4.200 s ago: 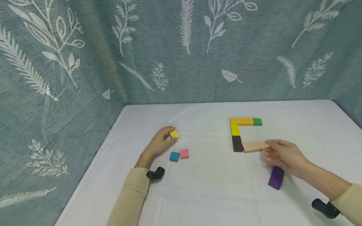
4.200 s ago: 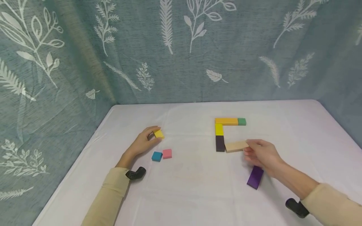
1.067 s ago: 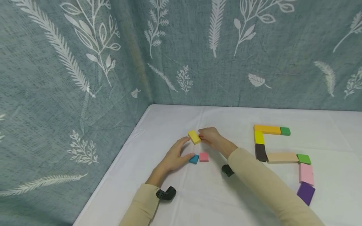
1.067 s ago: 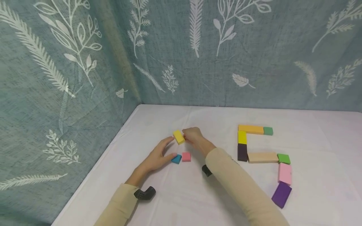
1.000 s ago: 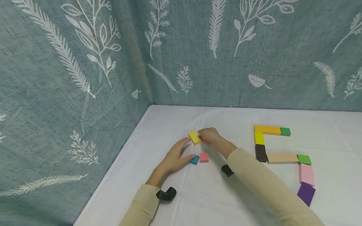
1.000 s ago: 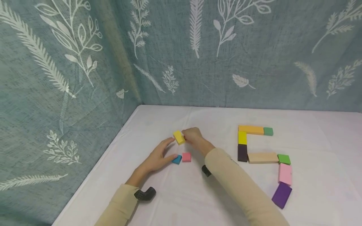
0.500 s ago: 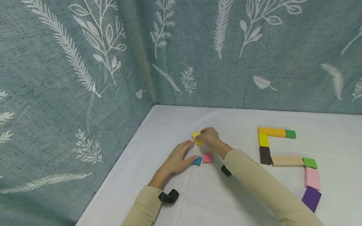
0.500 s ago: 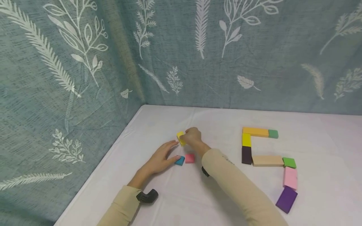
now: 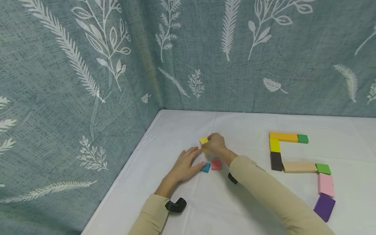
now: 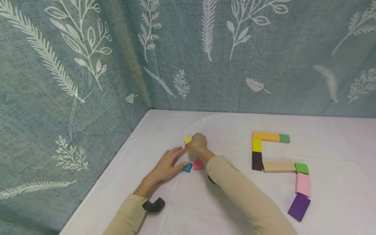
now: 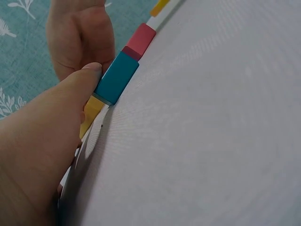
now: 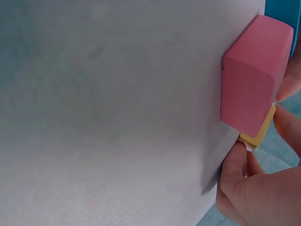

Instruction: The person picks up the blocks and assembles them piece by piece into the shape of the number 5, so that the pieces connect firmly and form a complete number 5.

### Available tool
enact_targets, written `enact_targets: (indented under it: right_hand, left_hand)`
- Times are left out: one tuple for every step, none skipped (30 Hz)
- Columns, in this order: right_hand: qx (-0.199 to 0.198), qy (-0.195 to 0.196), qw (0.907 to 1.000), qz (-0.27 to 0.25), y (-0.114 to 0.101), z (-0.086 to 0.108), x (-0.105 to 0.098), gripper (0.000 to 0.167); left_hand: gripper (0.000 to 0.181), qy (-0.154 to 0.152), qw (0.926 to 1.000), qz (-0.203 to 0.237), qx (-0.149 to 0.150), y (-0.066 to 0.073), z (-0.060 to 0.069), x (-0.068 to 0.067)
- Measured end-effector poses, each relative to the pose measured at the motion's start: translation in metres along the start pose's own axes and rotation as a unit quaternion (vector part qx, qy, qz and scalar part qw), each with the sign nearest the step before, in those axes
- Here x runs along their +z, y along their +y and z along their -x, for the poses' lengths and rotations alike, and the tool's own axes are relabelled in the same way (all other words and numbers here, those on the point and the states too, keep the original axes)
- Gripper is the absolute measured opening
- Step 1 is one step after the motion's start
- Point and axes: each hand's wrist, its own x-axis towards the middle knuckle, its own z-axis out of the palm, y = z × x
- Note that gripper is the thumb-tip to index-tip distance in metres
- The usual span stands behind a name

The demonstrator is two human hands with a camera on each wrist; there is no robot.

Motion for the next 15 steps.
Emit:
enact_targets:
  right_hand:
    - [-0.003,0.001,1.0000,0.005,-0.0005,0.0004,0.0001,0.046]
    - [-0.006,0.002,0.9999,0.012,-0.0009,0.0008,0.0000,0.045]
    - [-0.009,0.003,0.9998,0.020,-0.0012,0.0012,-0.0002,0.044]
    - [-0.012,0.003,0.9996,0.027,-0.0017,0.0017,-0.0006,0.043]
    - [-0.018,0.004,0.9992,0.037,-0.0022,0.0021,-0.0011,0.042]
    - [-0.024,0.004,0.9986,0.047,-0.0025,0.0025,-0.0015,0.041]
    - [-0.030,0.004,0.9979,0.057,-0.0029,0.0032,-0.0022,0.040]
    - [-0.037,0.003,0.9972,0.065,-0.0029,0.0038,-0.0027,0.040]
    - [-0.044,0.001,0.9964,0.072,-0.0027,0.0043,-0.0032,0.040]
    - [-0.053,-0.002,0.9954,0.079,-0.0026,0.0047,-0.0037,0.040]
    - [-0.062,-0.005,0.9945,0.084,-0.0021,0.0050,-0.0043,0.040]
    - [-0.069,-0.010,0.9939,0.086,-0.0015,0.0051,-0.0047,0.040]
    - [-0.076,-0.015,0.9933,0.086,-0.0010,0.0051,-0.0052,0.039]
    - [-0.082,-0.021,0.9927,0.086,-0.0004,0.0048,-0.0058,0.039]
    - [-0.088,-0.025,0.9919,0.088,0.0002,0.0043,-0.0062,0.040]
  left_hand:
    - [0.059,0.001,1.0000,0.000,0.002,0.0000,0.0001,-0.0001]
    - [0.059,0.002,1.0000,0.000,0.004,0.0000,0.0002,0.0000]
    - [0.059,0.002,1.0000,-0.001,0.006,-0.0002,0.0001,0.0001]
    - [0.059,0.002,1.0000,-0.003,0.008,-0.0003,-0.0001,0.0002]
    - [0.059,0.002,0.9999,-0.004,0.009,-0.0005,-0.0002,0.0004]
    - [0.059,0.002,0.9999,-0.005,0.010,-0.0007,-0.0004,0.0005]
    - [0.058,0.004,0.9999,-0.004,0.012,-0.0009,-0.0003,0.0006]
    - [0.058,0.004,0.9999,-0.004,0.014,-0.0011,-0.0003,0.0007]
    - [0.058,0.005,0.9999,-0.004,0.015,-0.0013,-0.0004,0.0008]
    - [0.058,0.006,0.9999,-0.003,0.015,-0.0013,-0.0002,0.0008]
    - [0.057,0.007,0.9999,-0.001,0.016,-0.0011,0.0002,0.0007]
    - [0.057,0.008,0.9998,0.000,0.016,-0.0011,0.0004,0.0007]
    - [0.057,0.009,0.9998,0.001,0.017,-0.0009,0.0008,0.0006]
    - [0.057,0.009,0.9998,-0.001,0.015,-0.0006,0.0012,0.0004]
    - [0.057,0.009,0.9999,-0.001,0.014,-0.0002,0.0016,0.0002]
